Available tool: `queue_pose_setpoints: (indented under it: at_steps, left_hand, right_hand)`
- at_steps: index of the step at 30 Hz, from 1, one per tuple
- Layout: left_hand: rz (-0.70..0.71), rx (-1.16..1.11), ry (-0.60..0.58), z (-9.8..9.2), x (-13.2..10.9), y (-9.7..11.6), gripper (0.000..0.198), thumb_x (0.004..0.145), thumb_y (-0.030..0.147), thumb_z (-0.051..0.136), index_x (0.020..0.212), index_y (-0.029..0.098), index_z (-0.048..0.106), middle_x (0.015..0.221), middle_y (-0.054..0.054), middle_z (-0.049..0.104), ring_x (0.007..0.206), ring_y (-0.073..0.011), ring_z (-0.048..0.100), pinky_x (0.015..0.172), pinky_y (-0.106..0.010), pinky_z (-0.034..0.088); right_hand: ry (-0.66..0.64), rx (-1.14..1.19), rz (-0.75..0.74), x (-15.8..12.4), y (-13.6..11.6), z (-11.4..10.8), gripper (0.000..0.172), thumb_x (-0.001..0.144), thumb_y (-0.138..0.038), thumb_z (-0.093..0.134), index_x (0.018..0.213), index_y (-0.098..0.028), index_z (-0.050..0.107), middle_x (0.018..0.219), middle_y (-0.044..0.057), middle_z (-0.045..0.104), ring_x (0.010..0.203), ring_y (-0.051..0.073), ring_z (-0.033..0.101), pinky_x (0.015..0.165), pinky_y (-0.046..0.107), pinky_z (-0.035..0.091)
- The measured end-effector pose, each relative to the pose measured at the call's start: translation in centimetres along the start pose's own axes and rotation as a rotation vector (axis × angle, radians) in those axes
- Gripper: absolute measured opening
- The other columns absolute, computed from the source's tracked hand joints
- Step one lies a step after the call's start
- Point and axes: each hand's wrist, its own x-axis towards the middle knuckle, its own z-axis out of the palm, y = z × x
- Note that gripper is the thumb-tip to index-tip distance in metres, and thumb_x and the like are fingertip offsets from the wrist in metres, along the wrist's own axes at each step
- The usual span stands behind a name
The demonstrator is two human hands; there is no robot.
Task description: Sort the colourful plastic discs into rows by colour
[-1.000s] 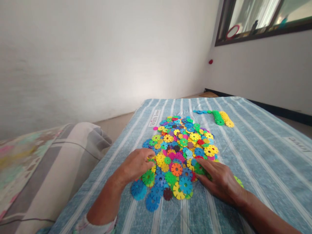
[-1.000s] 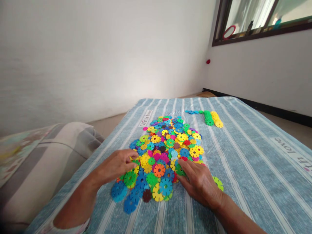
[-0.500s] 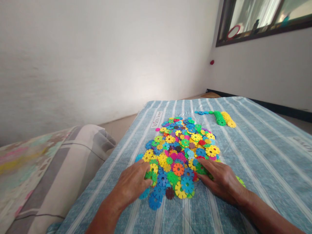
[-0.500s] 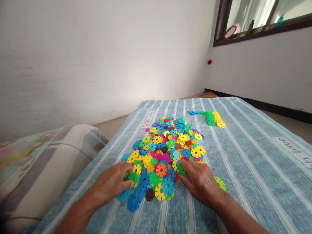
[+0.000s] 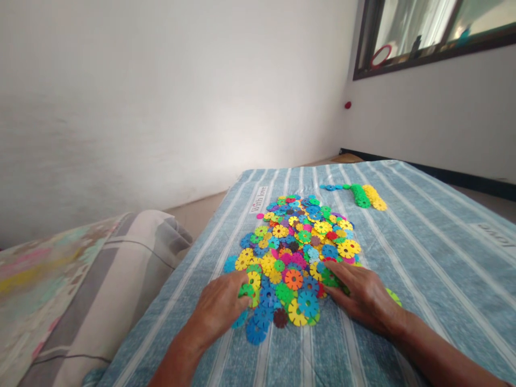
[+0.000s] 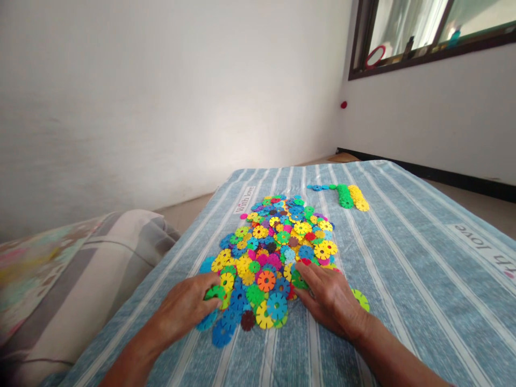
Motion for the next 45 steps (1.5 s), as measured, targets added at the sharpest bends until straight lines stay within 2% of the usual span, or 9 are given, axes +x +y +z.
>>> queue_pose_setpoints:
  at_steps: [5,10,16,22,28,32,35,40,45]
  left_hand:
    - [0.124,-0.165,0.01,-0.4,0.7,1.1,0.02,0.08,0.024,0.044,0.062,0.02,0.05,0.066,0.001,0.057,0.065,-0.0155,0.055,0.061,-0.026,0.036]
    - [0.189,-0.384,-0.01,-0.4,2.4,4.3,0.023,0.08,0.029,0.044,0.06,0.02,0.052,0.06,0.004,0.052,0.061,-0.0126,0.053,0.058,-0.023,0.037]
    - [0.196,-0.754,-0.153,1.6,4.9,8.2,0.024,0.08,0.036,0.047,0.071,0.019,0.062,0.059,0.002,0.061,0.057,-0.0139,0.058,0.057,-0.024,0.043]
    - [0.152,-1.041,-0.207,3.6,5.8,9.3,0.031,0.081,0.044,0.05,0.077,0.018,0.066,0.065,0.0,0.064,0.062,-0.0155,0.059,0.058,-0.025,0.046]
    - [0.151,-0.983,-0.129,4.0,5.5,9.4,0.034,0.081,0.047,0.052,0.072,0.018,0.067,0.061,0.002,0.058,0.06,-0.014,0.052,0.057,-0.024,0.042]
    - [0.2,-0.964,-0.149,4.3,5.3,9.5,0.026,0.077,0.039,0.057,0.085,0.019,0.071,0.071,0.001,0.065,0.069,-0.0163,0.056,0.061,-0.024,0.044]
    - [0.213,-0.964,-0.123,4.5,5.3,9.4,0.025,0.076,0.036,0.056,0.084,0.019,0.073,0.075,0.0,0.068,0.076,-0.0196,0.06,0.066,-0.025,0.047]
    - [0.246,-0.942,-0.103,4.5,5.4,9.0,0.029,0.079,0.035,0.053,0.094,0.022,0.073,0.08,-0.001,0.071,0.082,-0.0215,0.064,0.074,-0.027,0.05]
    - [0.284,-0.845,-0.036,4.4,5.4,9.0,0.03,0.08,0.034,0.052,0.099,0.025,0.073,0.087,-0.001,0.074,0.084,-0.0221,0.066,0.079,-0.029,0.051]
  right_hand:
    - [0.052,0.053,-0.007,0.1,-0.2,0.1,0.034,0.091,-0.03,0.052,0.122,-0.016,0.051,0.097,0.01,0.071,0.081,0.02,0.069,0.069,0.03,0.056]
    - [0.074,0.126,0.001,0.4,-0.7,-0.1,0.038,0.089,-0.036,0.056,0.122,-0.016,0.05,0.092,0.009,0.071,0.075,0.019,0.069,0.065,0.029,0.055]
    - [0.093,0.202,0.017,1.1,-1.2,-0.5,0.042,0.088,-0.037,0.058,0.124,-0.018,0.047,0.092,0.008,0.07,0.076,0.018,0.068,0.066,0.028,0.053]
    - [0.011,0.275,0.107,2.0,-1.3,-0.9,0.03,0.089,-0.04,0.057,0.111,-0.019,0.053,0.086,0.004,0.068,0.075,0.016,0.065,0.067,0.026,0.049]
    - [-0.031,0.271,0.125,2.1,-1.3,-0.4,0.029,0.09,-0.042,0.055,0.108,-0.019,0.052,0.085,0.004,0.068,0.073,0.016,0.064,0.066,0.025,0.047]
    - [-0.021,0.235,0.117,1.9,-1.4,0.1,0.025,0.09,-0.039,0.055,0.105,-0.02,0.05,0.08,0.002,0.066,0.069,0.015,0.063,0.062,0.023,0.044]
    - [-0.019,0.259,0.126,2.1,-1.6,-0.3,0.028,0.088,-0.041,0.057,0.106,-0.02,0.051,0.082,0.002,0.067,0.071,0.015,0.063,0.063,0.023,0.044]
    - [-0.076,0.494,0.247,2.7,-1.4,-1.5,0.013,0.089,-0.031,0.053,0.086,-0.02,0.058,0.07,-0.003,0.059,0.059,0.009,0.052,0.055,0.019,0.039]
    - [-0.081,0.726,0.434,2.7,-1.2,-1.3,0.015,0.085,-0.021,0.053,0.072,-0.017,0.059,0.056,-0.005,0.048,0.051,0.008,0.044,0.048,0.019,0.034]
